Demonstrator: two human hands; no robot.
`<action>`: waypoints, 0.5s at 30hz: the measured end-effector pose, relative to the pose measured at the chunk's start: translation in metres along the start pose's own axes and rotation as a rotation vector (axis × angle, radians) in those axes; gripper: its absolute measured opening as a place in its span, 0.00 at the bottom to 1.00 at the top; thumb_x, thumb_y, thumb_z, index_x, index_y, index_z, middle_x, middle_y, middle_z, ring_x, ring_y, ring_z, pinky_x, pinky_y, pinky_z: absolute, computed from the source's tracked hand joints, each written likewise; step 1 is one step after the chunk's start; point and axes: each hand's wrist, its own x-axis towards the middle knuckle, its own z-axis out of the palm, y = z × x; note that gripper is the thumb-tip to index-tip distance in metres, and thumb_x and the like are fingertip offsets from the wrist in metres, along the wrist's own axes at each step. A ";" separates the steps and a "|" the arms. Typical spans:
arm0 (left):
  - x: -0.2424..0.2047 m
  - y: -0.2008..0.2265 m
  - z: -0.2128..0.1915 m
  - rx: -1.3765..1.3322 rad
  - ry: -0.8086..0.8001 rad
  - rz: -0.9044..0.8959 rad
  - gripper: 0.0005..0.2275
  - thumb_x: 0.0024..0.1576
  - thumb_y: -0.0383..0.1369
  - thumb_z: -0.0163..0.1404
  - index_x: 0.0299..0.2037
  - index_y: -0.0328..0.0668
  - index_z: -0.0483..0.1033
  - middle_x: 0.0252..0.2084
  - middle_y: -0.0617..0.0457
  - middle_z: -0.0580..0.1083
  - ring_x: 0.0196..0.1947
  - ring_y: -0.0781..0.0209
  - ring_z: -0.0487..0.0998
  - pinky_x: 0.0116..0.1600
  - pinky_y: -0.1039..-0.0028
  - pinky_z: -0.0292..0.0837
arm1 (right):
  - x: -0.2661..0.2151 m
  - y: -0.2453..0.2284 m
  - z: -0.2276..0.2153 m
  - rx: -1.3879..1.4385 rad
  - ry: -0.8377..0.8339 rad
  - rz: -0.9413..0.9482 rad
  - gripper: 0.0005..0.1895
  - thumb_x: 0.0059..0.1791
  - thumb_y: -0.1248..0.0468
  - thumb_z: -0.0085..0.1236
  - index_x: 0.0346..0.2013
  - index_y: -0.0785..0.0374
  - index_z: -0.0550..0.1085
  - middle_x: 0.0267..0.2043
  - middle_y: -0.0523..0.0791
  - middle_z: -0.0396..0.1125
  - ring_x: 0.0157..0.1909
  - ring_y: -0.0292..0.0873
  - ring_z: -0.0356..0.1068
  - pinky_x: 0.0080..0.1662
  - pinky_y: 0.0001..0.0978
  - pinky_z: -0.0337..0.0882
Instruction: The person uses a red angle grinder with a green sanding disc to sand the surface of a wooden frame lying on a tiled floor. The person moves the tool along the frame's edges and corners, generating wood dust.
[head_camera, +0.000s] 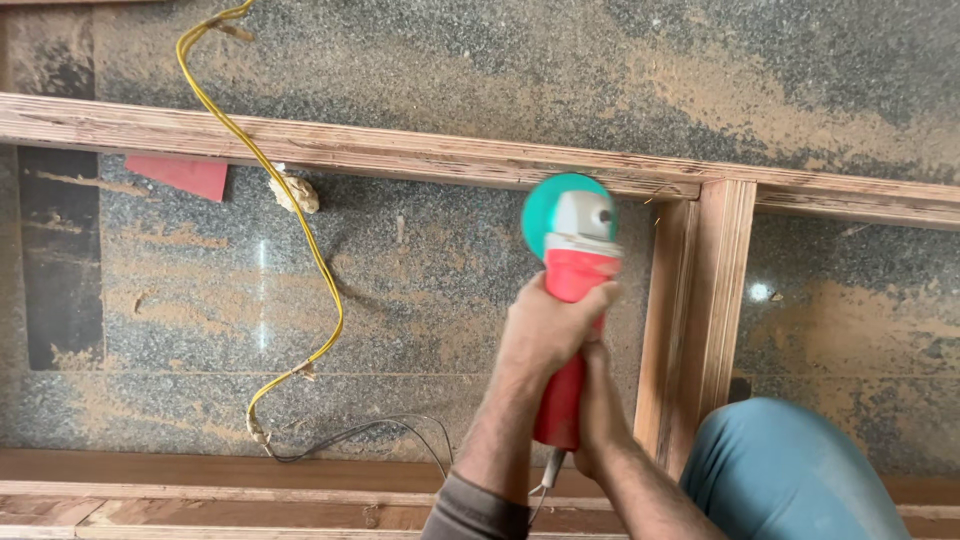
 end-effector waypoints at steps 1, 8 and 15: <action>-0.001 0.002 0.006 -0.002 -0.011 0.009 0.28 0.44 0.52 0.60 0.50 0.40 0.79 0.44 0.46 0.82 0.45 0.57 0.85 0.52 0.66 0.79 | 0.000 -0.001 -0.004 0.039 0.036 -0.015 0.48 0.48 0.29 0.26 0.72 0.57 0.54 0.63 0.51 0.63 0.64 0.48 0.66 0.58 0.50 0.73; -0.001 0.001 0.004 -0.109 0.016 0.018 0.26 0.44 0.50 0.60 0.49 0.42 0.80 0.44 0.48 0.83 0.44 0.58 0.85 0.52 0.67 0.80 | 0.005 0.000 -0.008 -0.006 -0.020 -0.003 0.47 0.47 0.28 0.28 0.72 0.54 0.55 0.64 0.49 0.64 0.63 0.45 0.67 0.59 0.46 0.72; 0.001 0.003 0.004 -0.086 -0.006 -0.112 0.26 0.45 0.50 0.59 0.50 0.42 0.79 0.41 0.48 0.83 0.41 0.57 0.86 0.50 0.66 0.82 | 0.002 -0.004 -0.008 -0.045 -0.083 0.028 0.46 0.51 0.29 0.26 0.72 0.56 0.52 0.64 0.52 0.62 0.63 0.48 0.66 0.56 0.49 0.73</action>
